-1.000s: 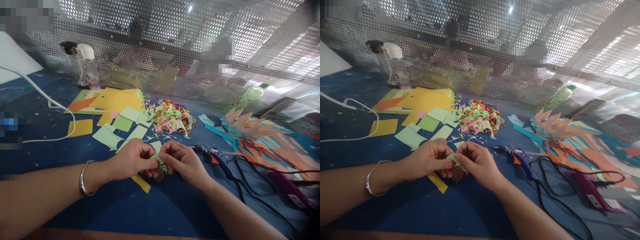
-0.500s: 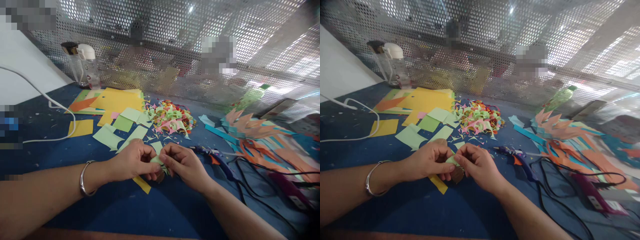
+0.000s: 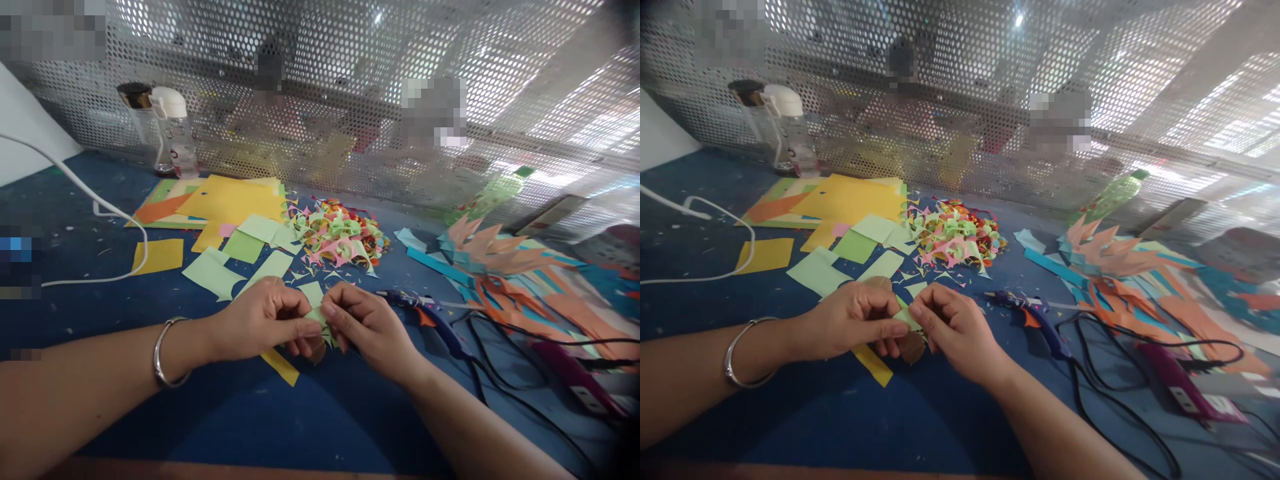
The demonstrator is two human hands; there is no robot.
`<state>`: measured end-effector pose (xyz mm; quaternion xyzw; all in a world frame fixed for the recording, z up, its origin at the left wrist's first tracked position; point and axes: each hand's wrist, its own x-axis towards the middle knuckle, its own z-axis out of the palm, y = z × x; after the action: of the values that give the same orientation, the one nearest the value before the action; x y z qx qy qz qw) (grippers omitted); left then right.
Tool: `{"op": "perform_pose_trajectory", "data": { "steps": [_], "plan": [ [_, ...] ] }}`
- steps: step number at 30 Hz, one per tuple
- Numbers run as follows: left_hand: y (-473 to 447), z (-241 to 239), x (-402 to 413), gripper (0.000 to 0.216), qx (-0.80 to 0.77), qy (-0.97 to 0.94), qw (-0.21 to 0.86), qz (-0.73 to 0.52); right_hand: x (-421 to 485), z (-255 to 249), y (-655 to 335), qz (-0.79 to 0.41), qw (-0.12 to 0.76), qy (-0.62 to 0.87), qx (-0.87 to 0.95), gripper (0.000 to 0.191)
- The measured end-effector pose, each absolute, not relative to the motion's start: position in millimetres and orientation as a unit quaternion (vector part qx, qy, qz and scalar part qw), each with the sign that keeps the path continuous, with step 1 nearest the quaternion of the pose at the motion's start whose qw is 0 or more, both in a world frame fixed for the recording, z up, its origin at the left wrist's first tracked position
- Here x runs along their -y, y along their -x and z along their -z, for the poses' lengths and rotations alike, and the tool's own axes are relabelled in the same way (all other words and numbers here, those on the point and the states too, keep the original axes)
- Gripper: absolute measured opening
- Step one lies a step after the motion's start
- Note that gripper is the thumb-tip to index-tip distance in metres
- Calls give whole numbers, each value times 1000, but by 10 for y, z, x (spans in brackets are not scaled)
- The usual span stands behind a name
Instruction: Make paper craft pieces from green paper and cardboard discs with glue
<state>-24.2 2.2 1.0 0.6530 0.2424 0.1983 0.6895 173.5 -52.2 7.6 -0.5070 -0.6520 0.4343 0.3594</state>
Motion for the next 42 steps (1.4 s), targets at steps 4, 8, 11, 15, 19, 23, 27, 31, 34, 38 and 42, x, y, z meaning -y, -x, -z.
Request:
{"op": "perform_pose_trajectory", "data": {
  "steps": [4,8,11,15,19,23,27,31,34,38,42],
  "plan": [
    [214,1,-29,21,-274,-595,705,-273,532,-82,-1721,-384,374,535,653,33],
    [205,10,-59,20,-319,-544,716,-300,523,-87,-1785,-319,389,571,649,31],
    [202,16,-90,19,-336,-529,722,-294,492,-105,-1899,-221,363,603,675,27],
    [193,26,-111,20,-340,-524,729,-280,458,-143,-2057,-185,253,619,720,25],
    [198,44,-119,20,-339,-529,727,-278,472,-166,-2121,-195,109,614,757,24],
    [211,51,-121,17,-339,-531,726,-275,498,-153,-2081,-182,10,590,786,11],
    [215,38,-111,17,-353,-526,725,-271,500,-152,-2038,-180,8,595,783,8],
    [207,12,-86,17,-369,-539,707,-272,502,-172,-2033,-228,123,597,760,17],
    [191,-6,-57,19,-358,-525,724,-269,513,-171,-2008,-238,212,570,758,24],
    [164,0,-14,21,-318,-488,767,-270,528,-160,-1932,-244,252,540,765,24],
    [156,18,8,18,-280,-469,788,-284,539,-159,-1877,-254,272,524,766,27]
  ]
}}
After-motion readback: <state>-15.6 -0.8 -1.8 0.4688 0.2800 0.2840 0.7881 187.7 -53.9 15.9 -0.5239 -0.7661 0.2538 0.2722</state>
